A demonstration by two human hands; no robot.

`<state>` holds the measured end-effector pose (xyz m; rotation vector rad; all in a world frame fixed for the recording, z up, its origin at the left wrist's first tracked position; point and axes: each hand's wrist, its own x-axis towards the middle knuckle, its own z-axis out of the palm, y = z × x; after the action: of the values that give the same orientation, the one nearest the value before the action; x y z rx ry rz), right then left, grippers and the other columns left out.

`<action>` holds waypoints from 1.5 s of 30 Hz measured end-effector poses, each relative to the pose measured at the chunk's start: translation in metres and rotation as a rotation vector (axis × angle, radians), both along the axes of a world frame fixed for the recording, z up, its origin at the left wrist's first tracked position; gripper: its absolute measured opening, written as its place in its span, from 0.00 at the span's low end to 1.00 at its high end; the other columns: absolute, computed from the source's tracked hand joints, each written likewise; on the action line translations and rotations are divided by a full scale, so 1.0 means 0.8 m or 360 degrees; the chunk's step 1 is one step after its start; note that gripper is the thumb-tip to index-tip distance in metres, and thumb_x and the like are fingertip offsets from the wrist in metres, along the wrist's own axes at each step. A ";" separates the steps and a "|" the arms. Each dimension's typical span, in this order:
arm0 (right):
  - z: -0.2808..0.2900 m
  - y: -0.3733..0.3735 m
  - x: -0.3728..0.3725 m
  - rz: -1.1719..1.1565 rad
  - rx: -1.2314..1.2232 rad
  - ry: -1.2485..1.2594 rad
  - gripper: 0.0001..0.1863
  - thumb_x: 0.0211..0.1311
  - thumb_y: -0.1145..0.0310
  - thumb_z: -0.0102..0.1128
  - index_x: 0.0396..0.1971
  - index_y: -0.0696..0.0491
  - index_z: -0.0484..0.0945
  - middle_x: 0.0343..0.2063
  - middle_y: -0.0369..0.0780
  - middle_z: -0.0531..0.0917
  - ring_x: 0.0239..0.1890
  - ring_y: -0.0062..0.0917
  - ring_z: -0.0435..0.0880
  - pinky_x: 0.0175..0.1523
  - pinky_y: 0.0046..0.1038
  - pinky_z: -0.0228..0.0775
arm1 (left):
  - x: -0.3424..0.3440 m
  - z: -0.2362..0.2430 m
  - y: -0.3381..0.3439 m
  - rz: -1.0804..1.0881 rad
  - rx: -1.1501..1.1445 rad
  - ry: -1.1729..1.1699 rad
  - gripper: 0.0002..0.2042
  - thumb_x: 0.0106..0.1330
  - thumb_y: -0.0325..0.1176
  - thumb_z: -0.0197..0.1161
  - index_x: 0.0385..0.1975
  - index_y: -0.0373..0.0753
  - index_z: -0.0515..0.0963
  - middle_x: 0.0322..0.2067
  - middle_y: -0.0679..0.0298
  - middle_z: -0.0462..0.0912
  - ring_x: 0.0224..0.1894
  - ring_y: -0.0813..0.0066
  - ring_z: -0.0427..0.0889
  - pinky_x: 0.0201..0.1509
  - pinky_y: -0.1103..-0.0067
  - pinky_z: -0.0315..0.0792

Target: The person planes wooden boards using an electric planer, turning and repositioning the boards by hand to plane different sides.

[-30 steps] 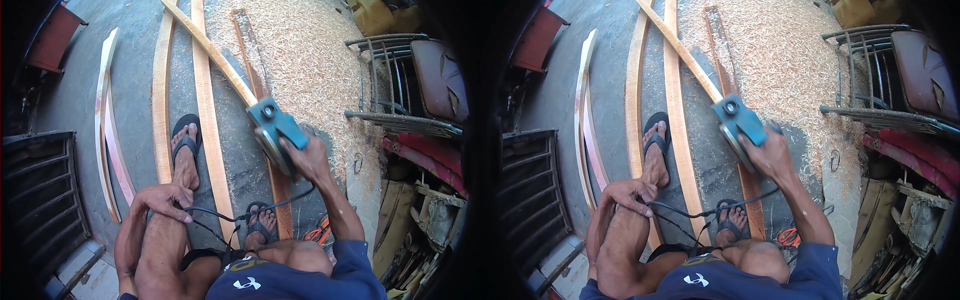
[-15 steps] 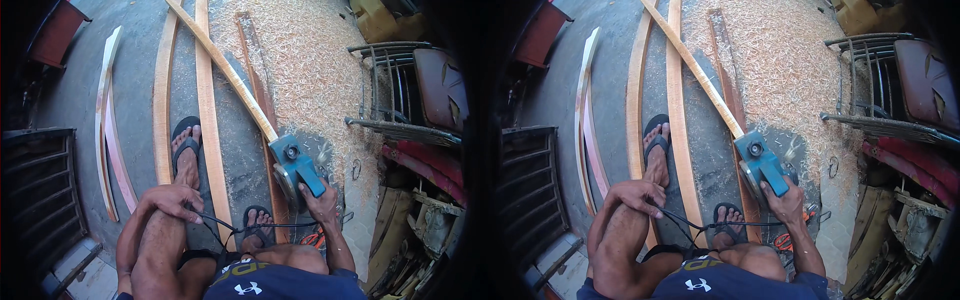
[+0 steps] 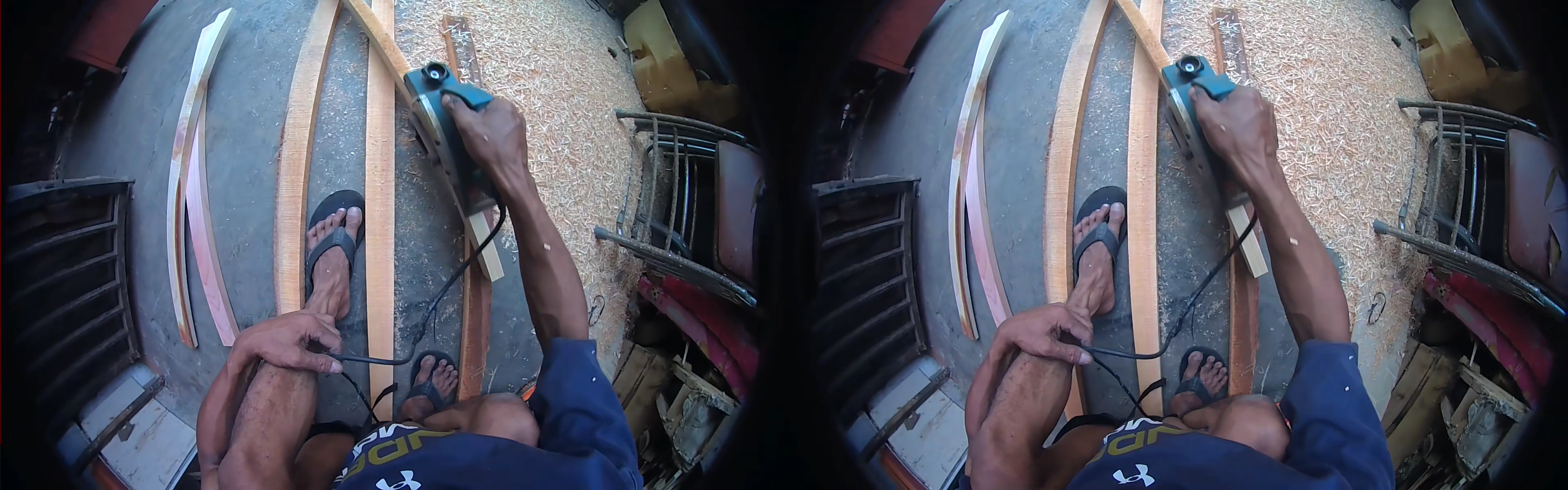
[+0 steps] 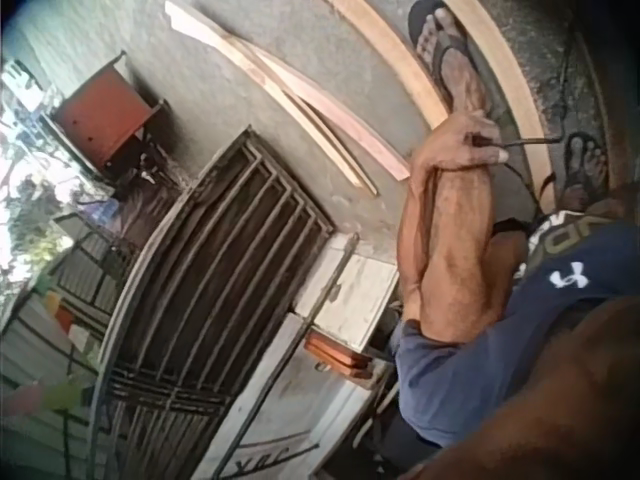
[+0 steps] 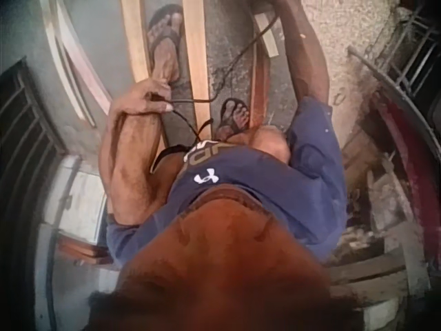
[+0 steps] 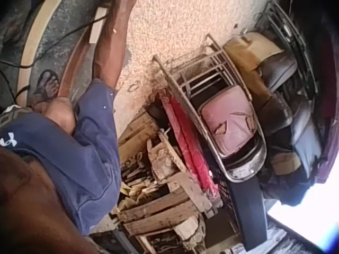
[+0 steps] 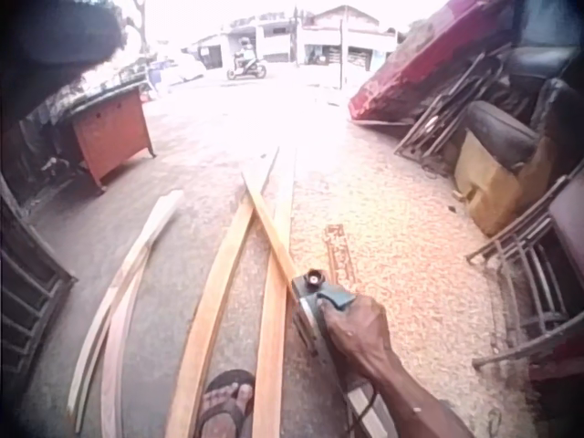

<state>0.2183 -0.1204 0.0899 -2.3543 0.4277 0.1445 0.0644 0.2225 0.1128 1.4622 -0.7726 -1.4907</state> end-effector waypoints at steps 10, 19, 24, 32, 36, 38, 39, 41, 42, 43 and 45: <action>-0.034 0.031 0.137 0.0179 -0.0097 -0.0216 0.30 0.62 0.41 0.59 0.27 0.57 0.88 0.16 0.40 0.81 0.17 0.25 0.79 0.24 0.30 0.69 | 0.001 -0.009 0.012 0.0113 0.0019 0.0007 0.16 0.68 0.42 0.67 0.28 0.33 0.82 0.27 0.57 0.80 0.36 0.63 0.75 0.48 0.70 0.67; 0.030 -0.041 -0.194 -0.0101 0.0119 -0.0028 0.22 0.63 0.52 0.67 0.38 0.60 0.85 0.21 0.47 0.85 0.24 0.34 0.86 0.32 0.37 0.78 | 0.017 -0.013 -0.018 -0.0168 0.0079 0.0093 0.15 0.70 0.43 0.65 0.37 0.34 0.84 0.32 0.56 0.84 0.38 0.62 0.80 0.49 0.70 0.71; 0.070 -0.091 -0.407 -0.0541 0.0174 0.0146 0.22 0.60 0.55 0.72 0.41 0.60 0.85 0.20 0.43 0.84 0.24 0.24 0.82 0.32 0.30 0.73 | 0.066 -0.066 -0.097 -0.0337 0.0273 -0.0532 0.17 0.72 0.43 0.59 0.48 0.34 0.81 0.43 0.52 0.87 0.48 0.56 0.85 0.59 0.67 0.74; 0.109 -0.113 -0.557 -0.1096 0.0328 -0.0046 0.20 0.65 0.55 0.67 0.35 0.61 0.81 0.16 0.33 0.76 0.16 0.17 0.73 0.24 0.22 0.62 | 0.148 -0.125 -0.321 -0.0854 0.0248 -0.2153 0.21 0.65 0.36 0.63 0.60 0.49 0.75 0.49 0.64 0.80 0.59 0.65 0.75 0.73 0.57 0.58; 0.101 -0.122 -0.573 -0.1051 0.0236 -0.0151 0.20 0.66 0.55 0.67 0.36 0.61 0.80 0.16 0.33 0.76 0.17 0.17 0.73 0.24 0.22 0.62 | 0.072 -0.136 -0.329 -0.0853 -0.0098 -0.2263 0.14 0.69 0.33 0.56 0.53 0.47 0.78 0.41 0.65 0.80 0.52 0.71 0.78 0.67 0.59 0.64; 0.103 -0.119 -0.564 -0.0998 0.0222 -0.0130 0.21 0.66 0.55 0.67 0.36 0.61 0.80 0.16 0.33 0.76 0.17 0.17 0.72 0.25 0.22 0.62 | 0.009 -0.148 -0.327 -0.0833 -0.0258 -0.2167 0.15 0.68 0.34 0.57 0.54 0.43 0.76 0.45 0.63 0.79 0.54 0.71 0.77 0.67 0.64 0.66; 0.102 -0.118 -0.558 -0.0982 0.0219 -0.0080 0.22 0.64 0.54 0.68 0.37 0.62 0.81 0.18 0.37 0.78 0.20 0.21 0.75 0.28 0.27 0.66 | -0.022 -0.158 -0.313 -0.0421 -0.0673 -0.2225 0.10 0.68 0.32 0.55 0.47 0.43 0.76 0.37 0.65 0.76 0.47 0.70 0.76 0.61 0.68 0.68; 0.107 -0.124 -0.558 -0.0953 0.0203 0.0024 0.23 0.62 0.53 0.68 0.37 0.62 0.82 0.19 0.41 0.80 0.22 0.26 0.78 0.31 0.32 0.69 | -0.033 -0.134 -0.304 -0.0517 -0.0815 -0.2093 0.09 0.67 0.32 0.56 0.45 0.42 0.77 0.38 0.65 0.77 0.48 0.69 0.77 0.61 0.68 0.68; 0.111 -0.125 -0.559 -0.0900 0.0191 0.0071 0.22 0.61 0.53 0.70 0.35 0.61 0.82 0.19 0.41 0.80 0.22 0.26 0.78 0.31 0.32 0.70 | -0.043 -0.118 -0.296 -0.0617 -0.0968 -0.1959 0.08 0.67 0.32 0.56 0.43 0.42 0.77 0.38 0.65 0.78 0.49 0.68 0.77 0.61 0.68 0.69; 0.110 -0.127 -0.544 -0.0838 0.0179 0.0060 0.22 0.61 0.53 0.71 0.34 0.61 0.82 0.18 0.42 0.80 0.21 0.26 0.78 0.30 0.32 0.70 | -0.031 -0.112 -0.281 -0.0660 -0.0927 -0.1832 0.08 0.66 0.33 0.57 0.41 0.41 0.79 0.39 0.62 0.82 0.48 0.65 0.80 0.57 0.68 0.72; 0.101 -0.120 -0.519 -0.0691 0.0132 0.0125 0.21 0.59 0.54 0.72 0.33 0.60 0.82 0.18 0.43 0.80 0.20 0.26 0.79 0.30 0.33 0.71 | -0.016 -0.098 -0.236 -0.0525 -0.0391 -0.1533 0.10 0.65 0.35 0.59 0.42 0.40 0.81 0.39 0.57 0.84 0.46 0.61 0.83 0.53 0.64 0.75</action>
<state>-0.1969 -0.2166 0.1709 -2.1246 0.9392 0.0478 0.0520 0.0339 0.0342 1.9026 -1.7648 -0.7832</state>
